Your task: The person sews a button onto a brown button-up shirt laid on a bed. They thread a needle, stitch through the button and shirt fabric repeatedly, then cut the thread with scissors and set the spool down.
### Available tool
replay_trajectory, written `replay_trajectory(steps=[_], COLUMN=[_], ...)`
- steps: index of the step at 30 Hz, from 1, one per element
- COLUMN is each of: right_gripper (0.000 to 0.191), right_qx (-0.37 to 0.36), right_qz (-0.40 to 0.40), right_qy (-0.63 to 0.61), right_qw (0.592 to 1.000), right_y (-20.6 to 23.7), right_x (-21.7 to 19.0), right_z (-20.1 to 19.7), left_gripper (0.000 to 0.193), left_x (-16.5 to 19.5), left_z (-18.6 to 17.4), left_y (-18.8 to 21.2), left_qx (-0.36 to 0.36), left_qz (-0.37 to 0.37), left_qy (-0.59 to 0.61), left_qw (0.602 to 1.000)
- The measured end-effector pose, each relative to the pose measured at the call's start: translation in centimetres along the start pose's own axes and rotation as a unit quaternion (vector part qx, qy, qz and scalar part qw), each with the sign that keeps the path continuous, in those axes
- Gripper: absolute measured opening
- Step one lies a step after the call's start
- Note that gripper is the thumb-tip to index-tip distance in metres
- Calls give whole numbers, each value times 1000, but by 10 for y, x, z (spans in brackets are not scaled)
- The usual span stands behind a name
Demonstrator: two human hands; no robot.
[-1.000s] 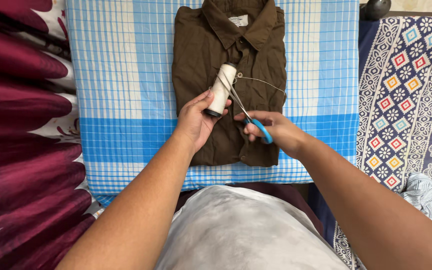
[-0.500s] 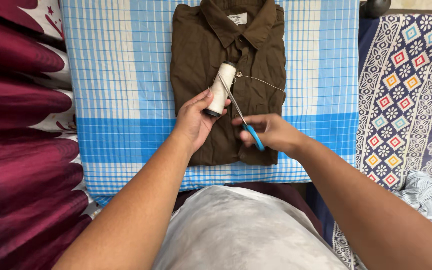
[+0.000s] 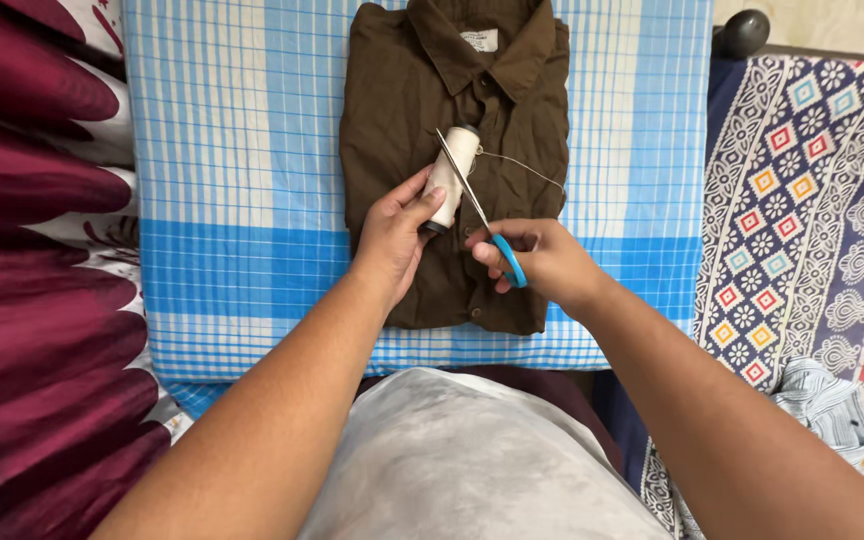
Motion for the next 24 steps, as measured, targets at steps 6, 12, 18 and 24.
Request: replay_trajectory(steps=[6,12,18,24], right_gripper=[44,55,65,60], right_qx=[58,129,127,113], right_qz=[6,-23,-42,17], right_qy=[146,372,433,383], right_qw=[988,919,892,916], right_y=[14,29,30,22], right_x=[-16,-46,-69,-69], right_z=[-15,-18,-9,-6], left_gripper=[55,47,44,42], left_x=[14,43,61,66], left_z=[7,14,27,42], left_y=[5,16,25,33], left_qx=[107,173,208,200], left_qz=[87,153,197,221], left_qy=[-51,-253,-392,-464], left_qw=[989,939,874,834])
Point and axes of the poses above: each hand's wrist, its own y-axis away from the middle knuckle, its own z-axis out of the palm, x = y × z, the point moved 7 cm from there along -y, towards the middle knuckle, and after that the axes turned 8 degrees about -x, right-handed, at the moved point
